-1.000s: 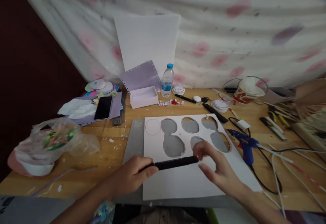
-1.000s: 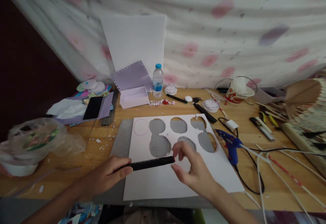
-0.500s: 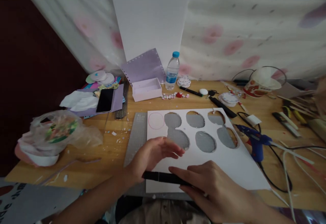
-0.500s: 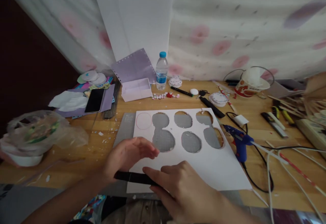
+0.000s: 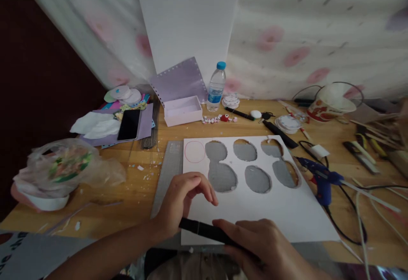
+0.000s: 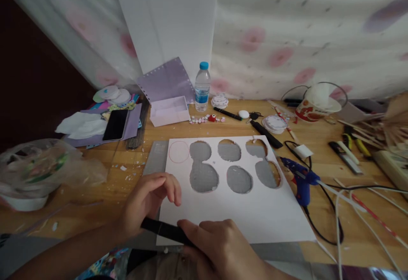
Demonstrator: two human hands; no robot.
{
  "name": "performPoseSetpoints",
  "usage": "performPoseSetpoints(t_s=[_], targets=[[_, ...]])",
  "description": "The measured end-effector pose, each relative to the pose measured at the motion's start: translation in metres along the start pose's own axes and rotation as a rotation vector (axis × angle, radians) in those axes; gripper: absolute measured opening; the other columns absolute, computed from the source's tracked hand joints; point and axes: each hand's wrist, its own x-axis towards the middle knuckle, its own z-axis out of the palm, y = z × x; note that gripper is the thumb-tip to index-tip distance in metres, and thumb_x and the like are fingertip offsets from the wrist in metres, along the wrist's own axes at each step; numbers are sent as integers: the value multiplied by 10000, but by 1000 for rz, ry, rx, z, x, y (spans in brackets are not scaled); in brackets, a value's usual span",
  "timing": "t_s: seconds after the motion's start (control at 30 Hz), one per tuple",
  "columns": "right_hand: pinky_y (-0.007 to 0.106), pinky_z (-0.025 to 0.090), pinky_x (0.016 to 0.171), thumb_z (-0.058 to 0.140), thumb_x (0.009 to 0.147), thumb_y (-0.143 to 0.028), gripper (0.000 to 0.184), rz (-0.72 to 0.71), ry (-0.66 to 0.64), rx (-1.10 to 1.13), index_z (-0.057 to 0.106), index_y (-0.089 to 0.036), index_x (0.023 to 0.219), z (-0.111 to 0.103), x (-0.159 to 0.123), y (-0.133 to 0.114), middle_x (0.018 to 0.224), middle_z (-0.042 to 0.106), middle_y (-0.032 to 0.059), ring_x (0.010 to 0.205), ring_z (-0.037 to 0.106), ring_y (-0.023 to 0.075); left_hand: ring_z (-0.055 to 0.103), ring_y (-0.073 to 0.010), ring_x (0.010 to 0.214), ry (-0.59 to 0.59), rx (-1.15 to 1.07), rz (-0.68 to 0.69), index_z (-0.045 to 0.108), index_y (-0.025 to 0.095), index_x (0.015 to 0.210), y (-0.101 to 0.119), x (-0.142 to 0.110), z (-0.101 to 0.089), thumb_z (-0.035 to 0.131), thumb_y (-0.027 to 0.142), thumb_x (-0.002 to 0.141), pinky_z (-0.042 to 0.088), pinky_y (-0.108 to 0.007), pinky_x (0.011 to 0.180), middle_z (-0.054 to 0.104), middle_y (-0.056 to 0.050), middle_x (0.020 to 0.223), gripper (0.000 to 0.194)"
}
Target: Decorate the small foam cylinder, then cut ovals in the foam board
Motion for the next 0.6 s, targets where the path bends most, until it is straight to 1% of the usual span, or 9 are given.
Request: performPoseSetpoints(t_s=[0.13, 0.3, 0.43, 0.5, 0.53, 0.6], targets=[[225, 371, 490, 414, 941, -199, 307, -4, -9, 17, 594, -164, 1186, 3, 4, 3, 661, 664, 26, 516, 602, 125, 595, -180, 698, -9, 9, 4, 643, 119, 641, -1, -3, -3, 367, 184, 909, 427, -294, 722, 635, -70, 666, 390], [226, 351, 466, 406, 933, -217, 316, -34, 14, 41, 616, -133, 1154, 11, 9, 5, 622, 652, 36, 481, 580, 123, 592, -179, 709, 21, 30, -3, 642, 122, 648, 0, -3, -9, 356, 178, 912, 427, -293, 728, 636, -68, 677, 394], [221, 381, 506, 430, 915, -208, 307, 32, 47, 114, 624, -152, 1147, 15, 14, 8, 658, 674, 43, 534, 603, 133, 592, -175, 705, 58, 76, 4, 627, 137, 636, 2, 4, -13, 379, 217, 890, 439, -287, 726, 621, -50, 664, 364], [213, 400, 544, 463, 910, -214, 285, 78, 5, 145, 628, -180, 1141, 12, 19, 9, 704, 688, 41, 585, 618, 134, 596, -174, 736, 52, 214, -57, 626, 144, 654, 4, 9, -16, 374, 245, 896, 446, -283, 741, 631, -45, 698, 363], [211, 411, 567, 483, 907, -219, 273, 93, -21, 154, 630, -193, 1136, 9, 22, 10, 732, 694, 40, 617, 626, 136, 593, -171, 749, 11, 325, -123, 630, 146, 675, 6, 11, -17, 369, 264, 905, 446, -277, 735, 636, -43, 723, 367], [211, 433, 617, 507, 907, -229, 262, 98, -65, 163, 630, -212, 1138, 2, 29, 15, 800, 706, 38, 680, 639, 138, 569, -155, 702, -151, 587, -311, 629, 151, 707, 11, 15, -21, 370, 335, 923, 427, -255, 670, 619, -23, 703, 384]])
